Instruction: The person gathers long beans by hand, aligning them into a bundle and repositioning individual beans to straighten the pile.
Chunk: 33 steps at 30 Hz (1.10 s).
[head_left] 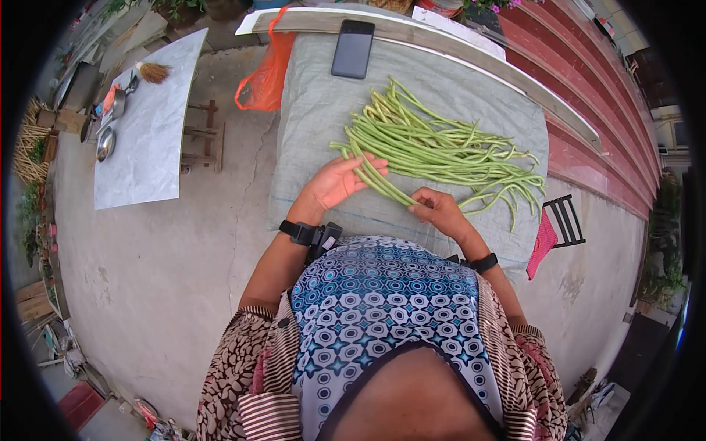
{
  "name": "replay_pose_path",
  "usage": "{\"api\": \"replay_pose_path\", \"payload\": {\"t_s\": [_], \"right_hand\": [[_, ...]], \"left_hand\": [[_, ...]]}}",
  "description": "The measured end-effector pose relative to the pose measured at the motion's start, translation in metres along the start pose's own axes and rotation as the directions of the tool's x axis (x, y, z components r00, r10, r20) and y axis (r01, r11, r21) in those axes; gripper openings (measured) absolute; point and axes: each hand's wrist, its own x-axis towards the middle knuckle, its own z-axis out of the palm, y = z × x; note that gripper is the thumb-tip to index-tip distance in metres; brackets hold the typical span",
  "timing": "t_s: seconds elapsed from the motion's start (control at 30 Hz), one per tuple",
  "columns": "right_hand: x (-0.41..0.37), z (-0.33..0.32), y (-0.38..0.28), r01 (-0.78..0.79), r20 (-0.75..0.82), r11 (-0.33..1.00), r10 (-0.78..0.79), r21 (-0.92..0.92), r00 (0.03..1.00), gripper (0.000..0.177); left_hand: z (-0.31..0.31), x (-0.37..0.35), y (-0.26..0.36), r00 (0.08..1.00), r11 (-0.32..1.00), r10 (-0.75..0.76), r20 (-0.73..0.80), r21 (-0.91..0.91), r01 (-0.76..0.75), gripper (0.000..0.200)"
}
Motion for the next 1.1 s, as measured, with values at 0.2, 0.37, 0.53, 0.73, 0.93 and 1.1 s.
{"api": "replay_pose_path", "payload": {"t_s": [0.2, 0.37, 0.53, 0.73, 0.93, 1.1], "right_hand": [[-0.001, 0.002, -0.004, 0.104, -0.067, 0.983, -0.115, -0.152, 0.991, 0.017], [-0.001, 0.008, -0.021, 0.233, -0.072, 0.897, -0.278, -0.377, 0.958, 0.019], [0.002, 0.009, -0.022, 0.379, 0.006, 0.630, -0.511, -0.677, 0.860, 0.025], [-0.016, 0.004, -0.019, 0.089, 0.044, 0.541, -0.096, -0.836, 0.994, 0.032], [-0.048, -0.047, 0.003, -0.087, -0.103, 0.451, -0.010, -0.888, 0.995, 0.027], [-0.070, -0.088, 0.012, -0.198, -0.250, 0.386, -0.090, -0.901, 0.964, 0.025]], "left_hand": [[0.012, -0.003, 0.005, 1.000, 0.999, 0.019, -0.025, 0.035, -0.018, 0.037], [0.007, 0.000, 0.002, 0.999, 0.999, 0.024, -0.022, 0.043, -0.023, 0.030], [0.004, 0.000, 0.000, 0.999, 0.995, 0.031, -0.043, -0.088, -0.034, 0.021], [-0.019, 0.005, -0.006, 0.989, 0.993, -0.063, -0.134, -0.107, 0.048, 0.022], [0.001, 0.002, 0.000, 0.937, 0.987, 0.019, -0.348, -0.143, -0.073, 0.027], [-0.009, 0.003, 0.001, 0.960, 0.943, 0.089, -0.267, -0.288, -0.168, 0.025]]}}
